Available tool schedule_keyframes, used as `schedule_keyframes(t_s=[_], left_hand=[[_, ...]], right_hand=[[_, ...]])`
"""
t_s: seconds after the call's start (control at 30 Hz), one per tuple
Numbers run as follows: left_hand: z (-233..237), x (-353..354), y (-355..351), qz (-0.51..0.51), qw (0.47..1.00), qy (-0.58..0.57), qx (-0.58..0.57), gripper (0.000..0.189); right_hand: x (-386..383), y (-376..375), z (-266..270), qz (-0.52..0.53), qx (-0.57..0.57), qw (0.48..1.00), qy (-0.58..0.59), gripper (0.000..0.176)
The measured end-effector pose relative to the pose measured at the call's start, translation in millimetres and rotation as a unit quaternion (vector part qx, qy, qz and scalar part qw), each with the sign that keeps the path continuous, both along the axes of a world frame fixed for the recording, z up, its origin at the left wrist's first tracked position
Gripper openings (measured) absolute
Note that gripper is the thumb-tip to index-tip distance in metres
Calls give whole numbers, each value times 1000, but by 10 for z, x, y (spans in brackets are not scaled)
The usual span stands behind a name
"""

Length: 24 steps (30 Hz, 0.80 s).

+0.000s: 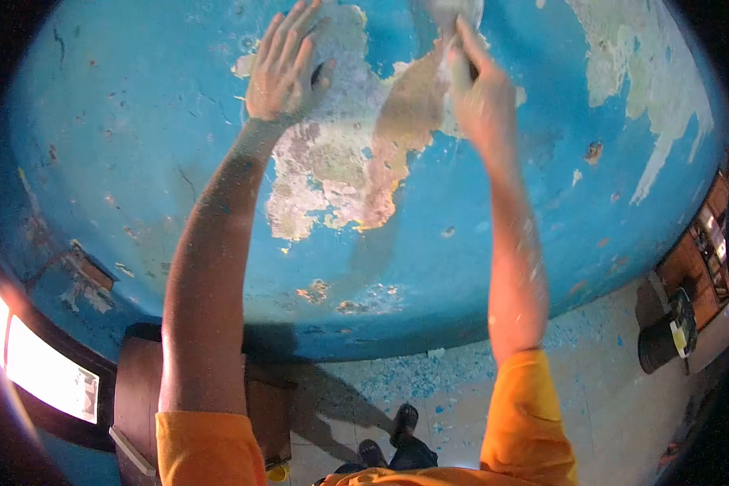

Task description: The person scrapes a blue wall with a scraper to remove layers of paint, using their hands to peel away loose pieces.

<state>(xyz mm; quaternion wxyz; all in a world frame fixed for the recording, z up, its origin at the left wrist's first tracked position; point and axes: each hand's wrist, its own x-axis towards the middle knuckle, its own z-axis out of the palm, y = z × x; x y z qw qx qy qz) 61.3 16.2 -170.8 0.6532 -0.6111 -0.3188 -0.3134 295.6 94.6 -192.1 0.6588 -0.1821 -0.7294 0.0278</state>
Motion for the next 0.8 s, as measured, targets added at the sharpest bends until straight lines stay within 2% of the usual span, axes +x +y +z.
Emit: schedule_keyframes(t_s=[0.1, 0.13, 0.17, 0.23, 0.27, 0.3, 0.37, 0.43, 0.53, 0.6, 0.67, 0.7, 0.77, 0.8], left_hand=[[-41, 50, -24, 39, 998, -54, -20, 44], [-28, 26, -11, 37, 998, -54, -18, 44], [-28, -23, 3, 32, 998, -52, -24, 45], [-33, -50, 23, 21, 998, -56, -24, 46], [-32, -57, 28, 25, 998, -48, -24, 47], [-37, -47, 21, 31, 998, -42, -24, 48], [-17, -24, 6, 40, 997, -54, -26, 47], [-48, 3, -10, 49, 996, -64, -34, 47], [-23, -17, -25, 31, 997, -67, -32, 45], [-24, -9, -32, 35, 996, -79, -31, 41], [-14, 4, -56, 31, 995, -89, -24, 41], [-20, 8, -69, 23, 995, -85, -41, 41], [-39, -34, -76, 22, 995, -78, -60, 44], [-22, -71, -40, 44, 996, -64, -43, 50]], right_hand=[[54, -156, 207, -9, -54, 998, -20, 40], [49, -143, -27, -11, -52, 998, -19, 40], [31, -103, -477, -5, -19, 1000, -13, 41], [70, -164, -599, -4, 20, 1000, -13, 42], [106, -158, -566, 19, -30, 999, -31, 41], [141, -234, -464, 42, -80, 995, -50, 40], [53, -159, 225, -26, -23, 998, -60, 37], [-10, -38, 864, -43, 64, 994, -71, 37], [64, -111, 908, -30, 86, 992, -88, 37], [139, -247, 479, -38, 76, 994, -74, 36], [236, -297, 312, -74, -79, 984, -144, 37], [205, -273, 412, -74, -71, 984, -148, 37], [9, -40, 885, -35, 88, 989, -112, 41], [-3, -54, 922, -34, 93, 989, -114, 41]])
